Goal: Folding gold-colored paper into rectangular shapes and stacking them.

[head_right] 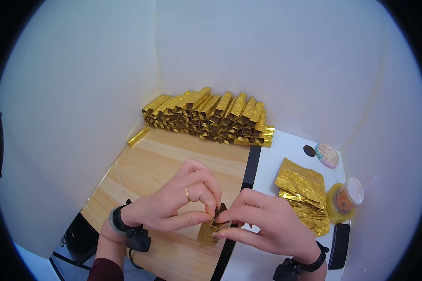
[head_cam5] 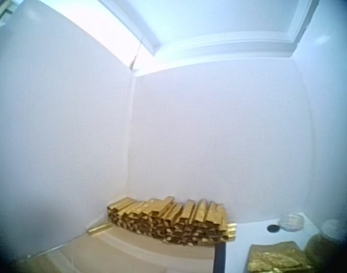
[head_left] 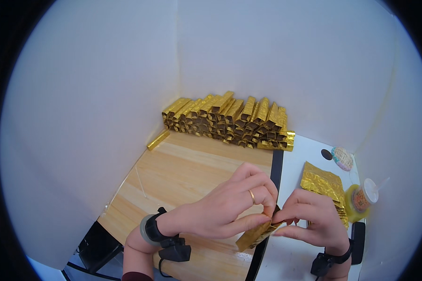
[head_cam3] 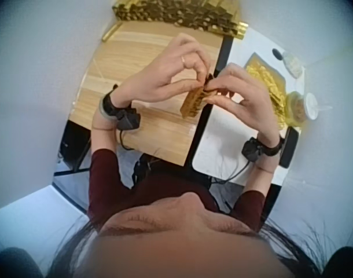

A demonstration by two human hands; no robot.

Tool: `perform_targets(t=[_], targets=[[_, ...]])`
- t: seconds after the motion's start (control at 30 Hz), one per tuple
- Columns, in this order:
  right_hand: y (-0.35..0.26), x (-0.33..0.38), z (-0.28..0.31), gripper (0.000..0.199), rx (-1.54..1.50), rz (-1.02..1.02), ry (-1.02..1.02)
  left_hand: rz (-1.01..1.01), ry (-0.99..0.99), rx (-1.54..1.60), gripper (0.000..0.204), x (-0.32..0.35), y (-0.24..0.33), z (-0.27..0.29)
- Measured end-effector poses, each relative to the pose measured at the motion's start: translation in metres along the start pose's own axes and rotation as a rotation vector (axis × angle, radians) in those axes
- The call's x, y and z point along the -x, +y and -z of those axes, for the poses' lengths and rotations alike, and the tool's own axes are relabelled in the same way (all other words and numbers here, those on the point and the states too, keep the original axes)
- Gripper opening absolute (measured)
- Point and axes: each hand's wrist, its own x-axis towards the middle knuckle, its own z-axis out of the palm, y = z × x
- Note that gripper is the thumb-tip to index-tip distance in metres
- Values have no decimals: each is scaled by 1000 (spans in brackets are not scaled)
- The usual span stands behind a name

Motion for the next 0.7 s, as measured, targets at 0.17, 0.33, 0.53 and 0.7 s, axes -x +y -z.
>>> perform_targets(t=[0.17, 0.33, 0.53, 0.7], targets=[[-2, 2, -2, 12, -113, -34, 29, -28, 5, -22, 9, 1, 2, 0], [-2, 1, -1, 13, -152, -4, 8, -84, -34, 42, 18, -2, 4, 5], [-1, 1, -2, 13, -186, 8, -28, -113, -30, 2, 21, -2, 3, 4], [1, -1, -5, 15, -248, 20, -56, -155, -45, 95, 19, -1, 2, 7]])
